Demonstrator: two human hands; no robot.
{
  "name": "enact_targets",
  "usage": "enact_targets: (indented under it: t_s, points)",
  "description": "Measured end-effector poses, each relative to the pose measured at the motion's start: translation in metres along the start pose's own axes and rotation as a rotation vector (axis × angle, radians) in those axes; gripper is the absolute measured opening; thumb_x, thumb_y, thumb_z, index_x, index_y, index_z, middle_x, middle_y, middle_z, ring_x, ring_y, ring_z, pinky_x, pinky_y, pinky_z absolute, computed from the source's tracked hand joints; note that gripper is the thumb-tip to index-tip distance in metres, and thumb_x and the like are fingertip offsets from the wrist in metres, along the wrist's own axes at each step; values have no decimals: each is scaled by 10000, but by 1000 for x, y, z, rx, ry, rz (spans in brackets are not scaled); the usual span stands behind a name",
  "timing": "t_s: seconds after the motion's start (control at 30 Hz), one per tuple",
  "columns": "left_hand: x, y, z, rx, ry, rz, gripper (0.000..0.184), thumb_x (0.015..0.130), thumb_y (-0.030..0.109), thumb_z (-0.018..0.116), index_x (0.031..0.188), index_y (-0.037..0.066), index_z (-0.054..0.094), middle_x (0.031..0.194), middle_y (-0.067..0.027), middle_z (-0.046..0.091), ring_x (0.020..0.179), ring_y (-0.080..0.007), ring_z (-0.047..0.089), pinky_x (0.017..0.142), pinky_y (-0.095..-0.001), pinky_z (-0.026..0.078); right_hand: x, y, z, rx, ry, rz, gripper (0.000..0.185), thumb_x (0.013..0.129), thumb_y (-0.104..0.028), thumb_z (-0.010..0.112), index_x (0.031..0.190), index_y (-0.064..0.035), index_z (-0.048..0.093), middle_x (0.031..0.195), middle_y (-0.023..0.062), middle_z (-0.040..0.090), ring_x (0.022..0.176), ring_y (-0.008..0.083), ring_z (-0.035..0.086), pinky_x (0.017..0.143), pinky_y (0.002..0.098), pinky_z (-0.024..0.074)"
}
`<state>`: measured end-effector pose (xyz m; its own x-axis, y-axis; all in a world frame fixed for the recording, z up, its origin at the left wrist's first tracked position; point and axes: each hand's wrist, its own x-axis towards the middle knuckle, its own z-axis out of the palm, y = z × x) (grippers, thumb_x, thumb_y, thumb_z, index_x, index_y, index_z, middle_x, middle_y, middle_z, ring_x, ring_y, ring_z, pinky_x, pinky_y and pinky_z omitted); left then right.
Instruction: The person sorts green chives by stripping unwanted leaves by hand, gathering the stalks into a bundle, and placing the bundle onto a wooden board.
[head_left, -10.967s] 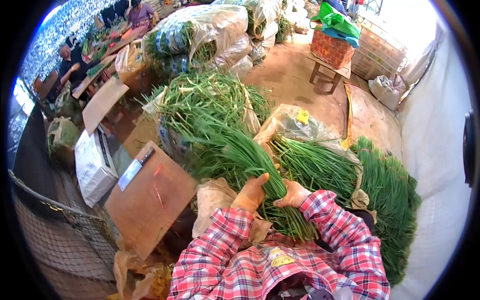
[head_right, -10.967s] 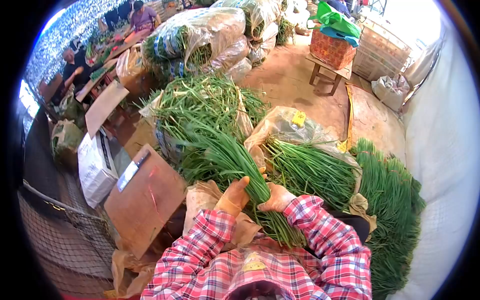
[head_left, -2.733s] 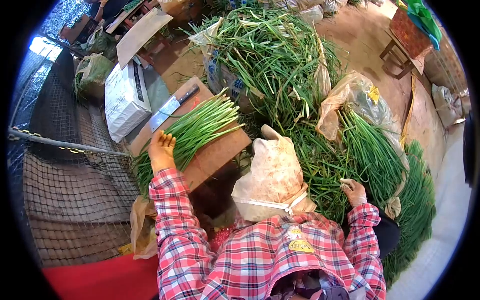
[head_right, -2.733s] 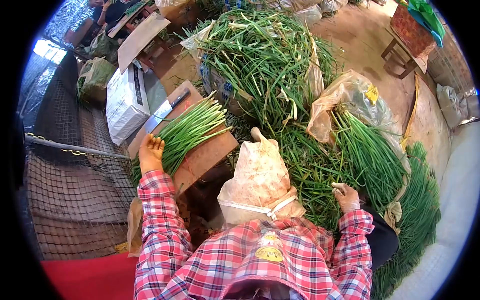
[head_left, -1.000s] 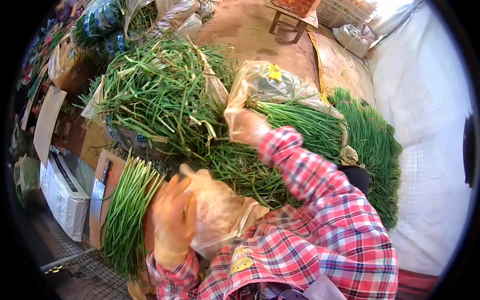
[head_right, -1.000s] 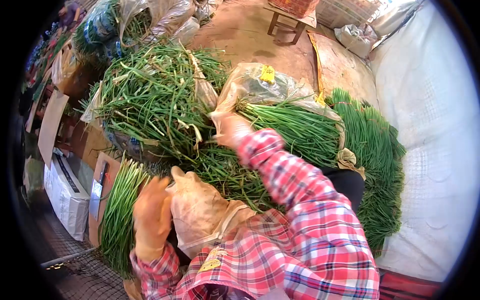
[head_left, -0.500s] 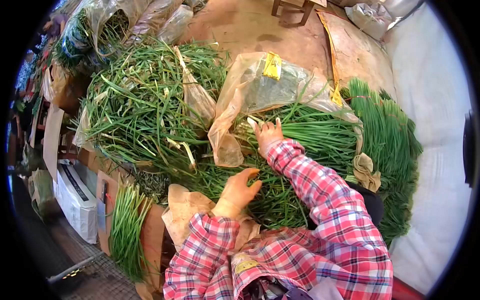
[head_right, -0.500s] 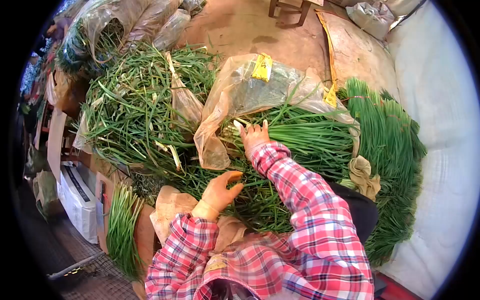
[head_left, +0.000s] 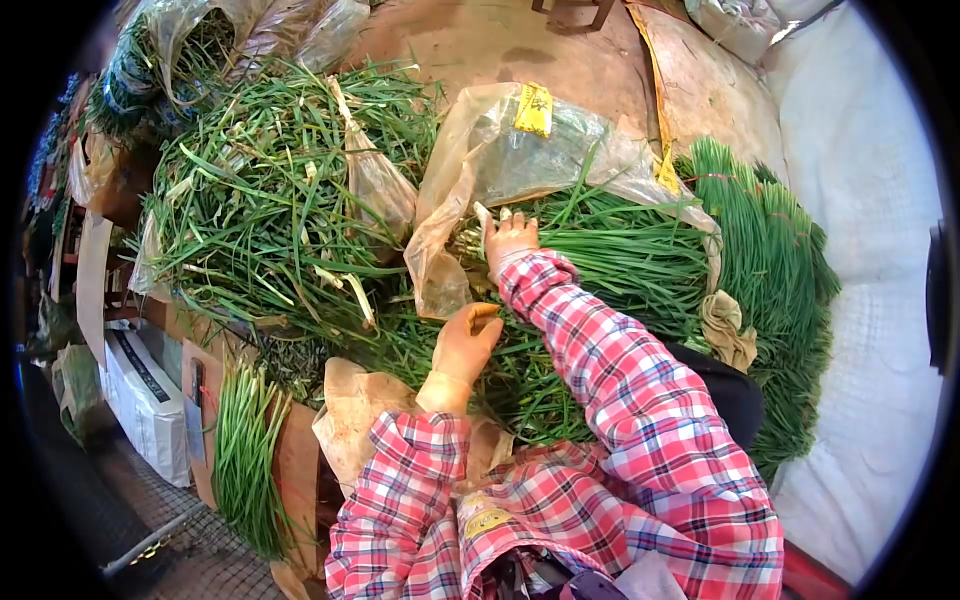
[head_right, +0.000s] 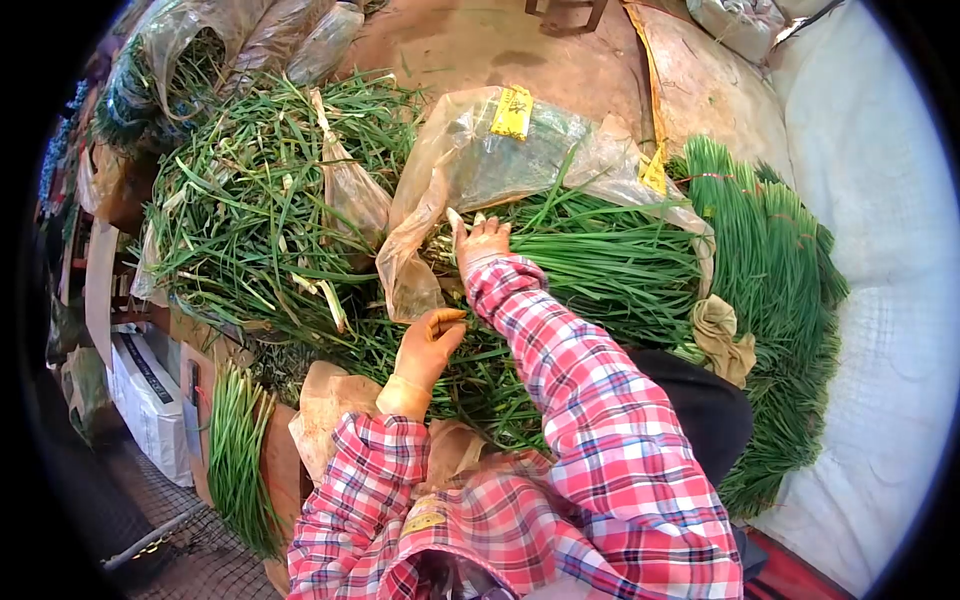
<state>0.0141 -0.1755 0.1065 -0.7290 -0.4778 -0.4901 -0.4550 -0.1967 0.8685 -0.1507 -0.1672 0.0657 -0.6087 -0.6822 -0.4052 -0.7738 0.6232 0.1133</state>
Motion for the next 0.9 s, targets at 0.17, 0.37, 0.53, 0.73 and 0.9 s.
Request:
enact_targets:
  t_s: [0.17,0.37,0.53,0.73,0.9]
  points:
    - [2,-1,1,-13,-8,10,331,801,95,587,1096,-47,535,1031,-99,599,938,-152,565,831,-260,436,6,0,-3,16,-42,-19,1049,654,-271,735,1425,-158,33,1168,97,511,1093,283,473,950,463,323]
    - [14,-8,-1,-15,84,35,337,791,116,604,1089,-31,550,1024,-100,598,929,-147,561,832,-261,434,13,3,6,146,-222,-106,973,691,-266,689,1424,-137,61,1061,129,612,992,238,581,1025,470,249]
    - [13,13,-16,269,413,10,596,717,280,665,1235,55,477,1201,-230,507,1131,-345,472,946,-374,369,-50,78,-61,393,-378,115,790,677,-281,700,1329,-46,320,1099,115,581,1003,229,573,949,322,390]
    - [2,22,-20,360,274,28,545,715,289,657,1185,51,519,1140,-212,553,1098,-333,500,920,-383,386,-137,185,-105,1151,212,69,875,584,-156,802,1300,-12,321,1235,99,471,1099,204,480,955,319,392]
    - [-18,52,0,194,0,81,409,754,167,644,1124,16,560,1080,-132,605,891,-172,604,781,-308,474,-125,263,-27,1216,328,34,725,603,-152,786,1218,-15,428,1171,73,543,1122,198,476,984,344,372]
